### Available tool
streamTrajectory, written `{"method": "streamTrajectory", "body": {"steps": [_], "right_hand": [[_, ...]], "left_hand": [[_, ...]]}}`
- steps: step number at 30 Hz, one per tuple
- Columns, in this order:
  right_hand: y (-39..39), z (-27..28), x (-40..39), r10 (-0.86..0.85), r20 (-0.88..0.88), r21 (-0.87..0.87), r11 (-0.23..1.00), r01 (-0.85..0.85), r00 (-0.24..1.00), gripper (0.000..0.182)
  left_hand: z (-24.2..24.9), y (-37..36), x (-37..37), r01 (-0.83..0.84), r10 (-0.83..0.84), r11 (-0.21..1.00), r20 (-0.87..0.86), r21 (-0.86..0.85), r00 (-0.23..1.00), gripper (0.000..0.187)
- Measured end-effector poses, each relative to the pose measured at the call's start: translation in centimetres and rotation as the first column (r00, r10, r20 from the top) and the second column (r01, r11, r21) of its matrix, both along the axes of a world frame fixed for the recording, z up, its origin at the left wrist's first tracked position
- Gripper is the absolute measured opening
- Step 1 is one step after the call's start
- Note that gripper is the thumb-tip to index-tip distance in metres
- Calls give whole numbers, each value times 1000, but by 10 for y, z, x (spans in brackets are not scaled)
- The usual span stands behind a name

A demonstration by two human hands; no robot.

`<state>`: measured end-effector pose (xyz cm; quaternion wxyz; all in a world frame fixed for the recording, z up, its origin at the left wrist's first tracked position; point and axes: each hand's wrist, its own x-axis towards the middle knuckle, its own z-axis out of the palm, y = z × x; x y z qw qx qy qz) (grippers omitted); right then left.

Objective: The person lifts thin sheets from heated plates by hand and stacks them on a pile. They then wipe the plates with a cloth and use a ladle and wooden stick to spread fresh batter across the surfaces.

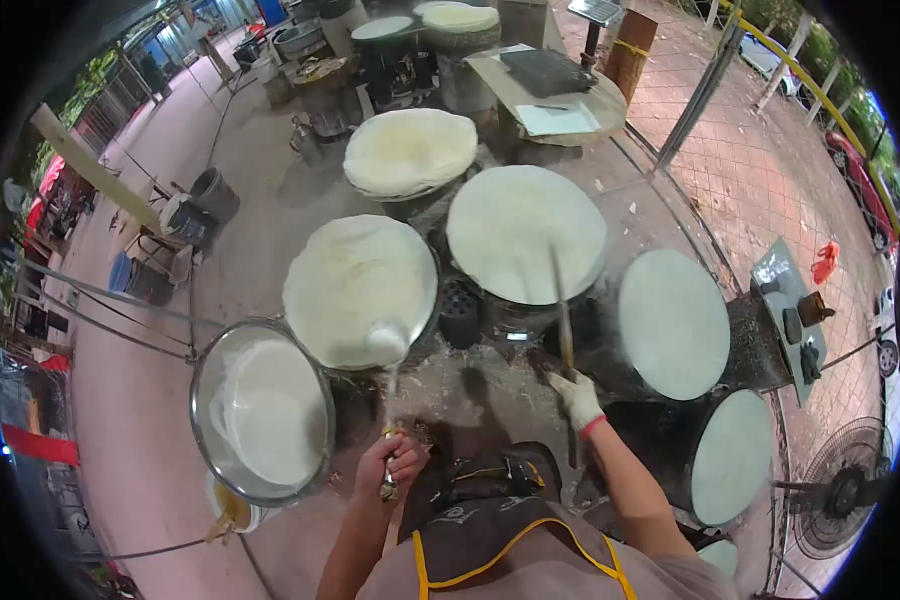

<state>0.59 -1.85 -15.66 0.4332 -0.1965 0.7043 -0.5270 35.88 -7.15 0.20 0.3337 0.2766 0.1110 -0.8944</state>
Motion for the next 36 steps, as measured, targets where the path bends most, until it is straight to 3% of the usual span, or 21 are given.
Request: {"method": "streamTrajectory", "body": {"steps": [1,2,3,4,6,8,11,13,15,18,20,22,23,24,25,26,28,30,32,36], "right_hand": [[-67,45,46,169,-46,94,982,-164,985,39],[-108,30,54,328,-108,195,933,-304,938,47],[-149,63,79,292,-78,176,945,-275,953,35],[-193,26,84,327,-278,241,934,-264,903,41],[-255,19,104,189,-546,118,982,-149,816,55],[-295,31,121,226,-540,324,945,-48,810,52],[-318,7,142,289,-462,371,922,-113,839,52],[-320,20,156,299,-553,359,928,-101,777,50],[-320,39,166,235,-604,267,960,-85,761,50],[-314,91,184,132,-421,62,991,-116,897,43],[-306,127,184,64,-414,20,998,-62,908,42],[-306,111,150,-99,-582,-77,995,67,807,42],[-294,137,129,-164,-203,-183,975,127,965,41],[-278,169,109,-255,-46,-200,950,241,966,35],[-271,154,73,-334,64,-276,900,338,940,32],[-266,133,36,-388,179,-342,837,427,904,28],[-241,124,-30,-458,62,-362,818,448,887,28],[-229,111,-81,-523,-11,-225,832,508,852,33],[-224,65,-138,-469,-203,-28,880,474,859,39],[-226,6,-201,-232,-488,250,887,389,842,51]], "left_hand": [[-15,-28,46,-39,40,999,55,-13,998,8],[-25,-37,72,-82,84,996,116,-27,990,8],[-26,-46,93,-128,129,992,147,-13,981,8],[-19,-54,112,-175,173,985,179,-4,968,8],[-14,-67,146,-253,246,968,230,-3,941,9],[-12,-74,175,-321,315,947,260,-22,913,11],[-7,-83,201,-398,387,917,280,-19,878,10],[-8,-87,213,-433,419,901,283,-13,863,10],[-10,-89,221,-444,430,896,273,-14,861,10],[-11,-95,220,-458,445,889,258,-13,858,12],[-11,-102,217,-429,429,903,140,-32,892,11],[-21,-107,215,-390,394,919,98,-59,914,13],[-25,-107,212,-377,385,923,117,-81,916,14],[-32,-111,207,-372,384,922,135,-107,913,15],[-14,-123,189,-322,317,946,290,-32,903,14],[-11,-128,177,-313,310,949,265,-32,913,13],[-9,-130,155,-317,316,948,216,-31,924,13],[3,-140,130,-424,464,779,28,462,885,15],[-8,-136,107,-255,254,966,278,-35,926,16],[5,-143,57,-233,228,972,217,-2,949,18]]}}
